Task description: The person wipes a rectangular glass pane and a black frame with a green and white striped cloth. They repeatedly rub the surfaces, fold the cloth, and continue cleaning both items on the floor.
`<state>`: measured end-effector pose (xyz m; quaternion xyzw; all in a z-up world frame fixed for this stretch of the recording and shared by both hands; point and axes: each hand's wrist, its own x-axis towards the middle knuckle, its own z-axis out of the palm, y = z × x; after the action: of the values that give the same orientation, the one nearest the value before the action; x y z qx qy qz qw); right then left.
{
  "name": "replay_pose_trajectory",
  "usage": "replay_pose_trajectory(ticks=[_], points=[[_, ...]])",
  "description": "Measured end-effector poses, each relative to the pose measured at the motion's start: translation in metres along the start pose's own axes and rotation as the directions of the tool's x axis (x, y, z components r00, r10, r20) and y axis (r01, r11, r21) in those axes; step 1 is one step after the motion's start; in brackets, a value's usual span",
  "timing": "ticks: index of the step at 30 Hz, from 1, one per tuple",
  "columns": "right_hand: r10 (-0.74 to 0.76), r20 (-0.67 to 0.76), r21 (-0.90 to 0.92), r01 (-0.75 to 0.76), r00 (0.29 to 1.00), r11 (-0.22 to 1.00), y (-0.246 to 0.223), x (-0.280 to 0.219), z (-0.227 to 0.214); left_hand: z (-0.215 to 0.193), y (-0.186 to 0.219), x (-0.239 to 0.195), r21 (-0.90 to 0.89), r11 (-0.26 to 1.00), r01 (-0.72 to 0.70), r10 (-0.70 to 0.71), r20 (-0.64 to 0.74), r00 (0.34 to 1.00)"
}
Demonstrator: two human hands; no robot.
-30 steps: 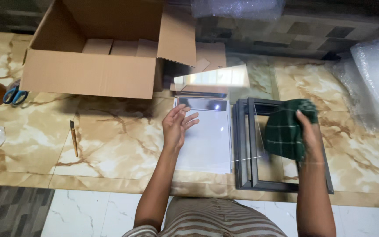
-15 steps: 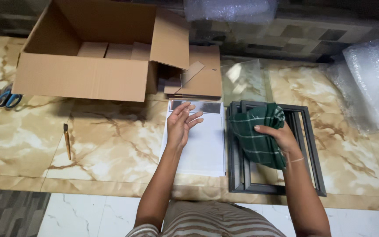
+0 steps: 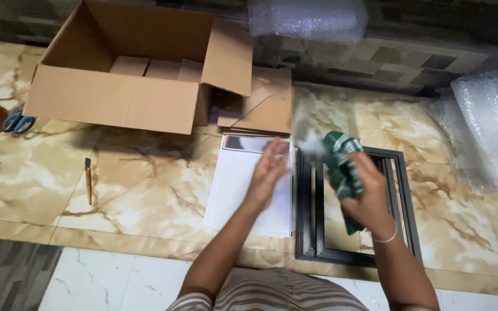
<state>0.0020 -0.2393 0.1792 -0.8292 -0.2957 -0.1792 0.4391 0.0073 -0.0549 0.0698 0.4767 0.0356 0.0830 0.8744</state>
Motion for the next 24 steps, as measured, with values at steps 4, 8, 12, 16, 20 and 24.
replay_pose_trajectory(ticks=[4, 8, 12, 16, 20, 24], points=[[-0.201, 0.154, -0.226, 0.232, 0.968, 0.946, -0.005, -0.013, 0.024, 0.017, 0.014, -0.03, -0.278, 0.957, 0.085, -0.031, 0.191, 0.981], [-0.367, 0.238, -0.499, 0.437, 0.899, 0.748, -0.012, -0.023, 0.051, 0.01, 0.0, -0.032, -0.342, 0.939, 0.045, -0.02, 0.075, 0.997], [-0.409, 0.267, -0.598, 0.483, 0.872, 0.639, -0.024, -0.03, 0.062, 0.006, 0.015, -0.04, -0.405, 0.912, 0.063, -0.055, 0.03, 0.998], [-0.322, 0.3, -0.469, 0.433, 0.898, 0.77, -0.024, -0.036, 0.07, -0.006, 0.022, -0.043, -0.36, 0.93, 0.08, -0.078, 0.021, 0.997], [-0.227, 0.384, -0.098, 0.284, 0.895, 0.954, -0.026, -0.029, 0.072, -0.035, 0.003, -0.037, -0.387, 0.92, 0.059, -0.037, 0.065, 0.997], [-0.146, 0.339, -0.106, 0.192, 0.929, 0.976, -0.009, -0.014, 0.073, -0.054, -0.011, -0.035, -0.419, 0.907, 0.045, 0.006, 0.118, 0.993]])
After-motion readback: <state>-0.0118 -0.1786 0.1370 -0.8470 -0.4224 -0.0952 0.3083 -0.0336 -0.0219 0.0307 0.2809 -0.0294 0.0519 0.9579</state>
